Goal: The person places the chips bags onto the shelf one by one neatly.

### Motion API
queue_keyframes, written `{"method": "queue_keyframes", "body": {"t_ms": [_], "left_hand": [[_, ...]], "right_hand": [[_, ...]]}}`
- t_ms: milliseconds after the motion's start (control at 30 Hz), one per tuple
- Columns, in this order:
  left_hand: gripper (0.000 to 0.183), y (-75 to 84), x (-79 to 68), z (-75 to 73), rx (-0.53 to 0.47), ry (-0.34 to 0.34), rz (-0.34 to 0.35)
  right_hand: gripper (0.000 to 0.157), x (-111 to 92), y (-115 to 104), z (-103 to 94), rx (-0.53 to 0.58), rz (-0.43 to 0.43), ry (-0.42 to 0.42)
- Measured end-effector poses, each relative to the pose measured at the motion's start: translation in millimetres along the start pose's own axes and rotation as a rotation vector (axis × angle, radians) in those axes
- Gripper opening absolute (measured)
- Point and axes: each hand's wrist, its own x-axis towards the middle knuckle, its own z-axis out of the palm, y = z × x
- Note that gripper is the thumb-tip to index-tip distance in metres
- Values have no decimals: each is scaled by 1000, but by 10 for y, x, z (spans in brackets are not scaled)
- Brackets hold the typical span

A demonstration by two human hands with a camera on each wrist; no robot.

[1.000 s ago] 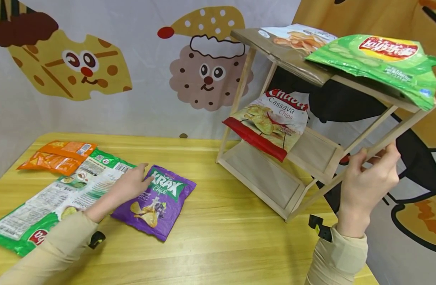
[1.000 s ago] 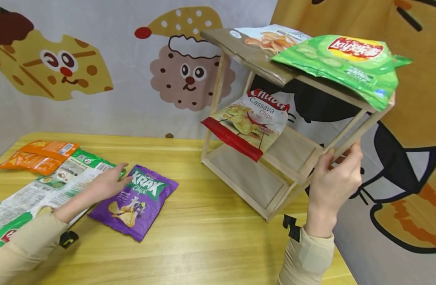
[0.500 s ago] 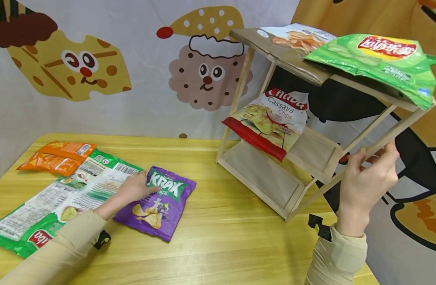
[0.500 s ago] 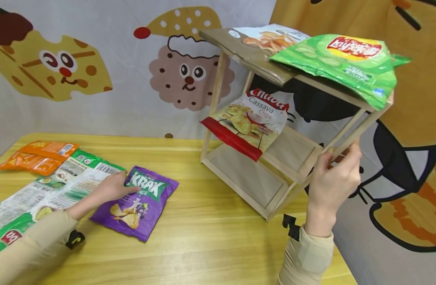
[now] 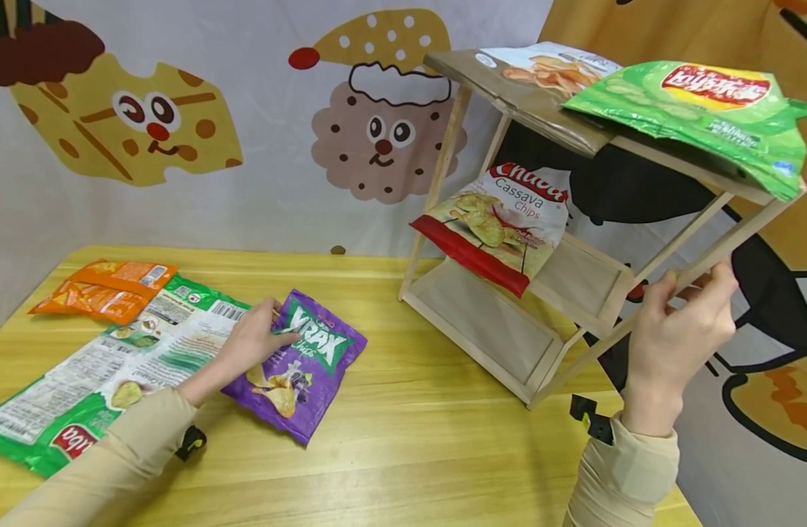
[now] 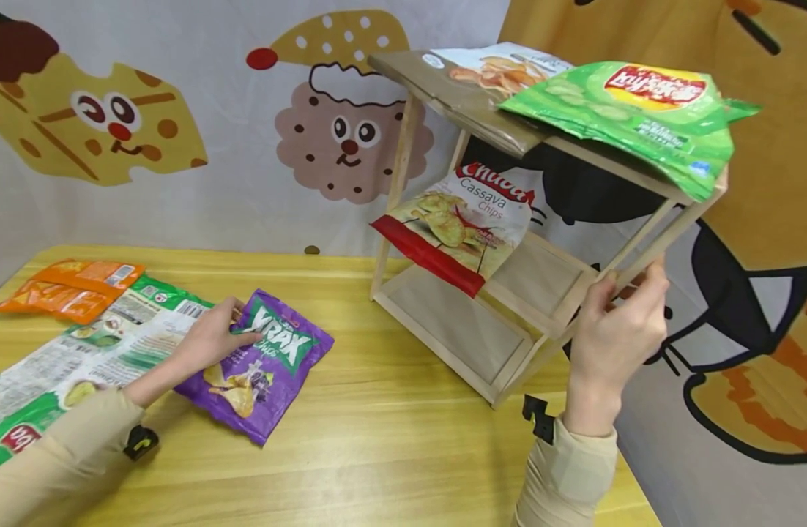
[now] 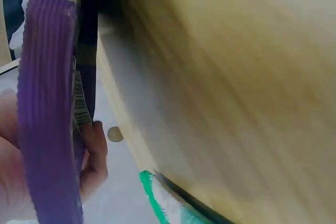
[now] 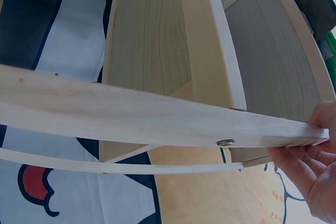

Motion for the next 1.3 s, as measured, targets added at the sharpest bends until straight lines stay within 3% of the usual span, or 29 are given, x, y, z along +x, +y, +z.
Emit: {"method": "queue_keyframes", "body": {"t_ms": [400,800,1067,1300], "left_hand": [[57,303,43,-119,-161,9,46],[52,828,149,-339,-508,3,63],[49,1248,221,-491,-701,-111,75],[46,1649,277,-514,-820,-183,110]], "right_hand": [[35,7,-7,3,11,-17,6],[34,5,-7,1,17,-10,19],[34,8,-5,0,5,-11,18],[34,3,-8,0,0,-11,10]]}}
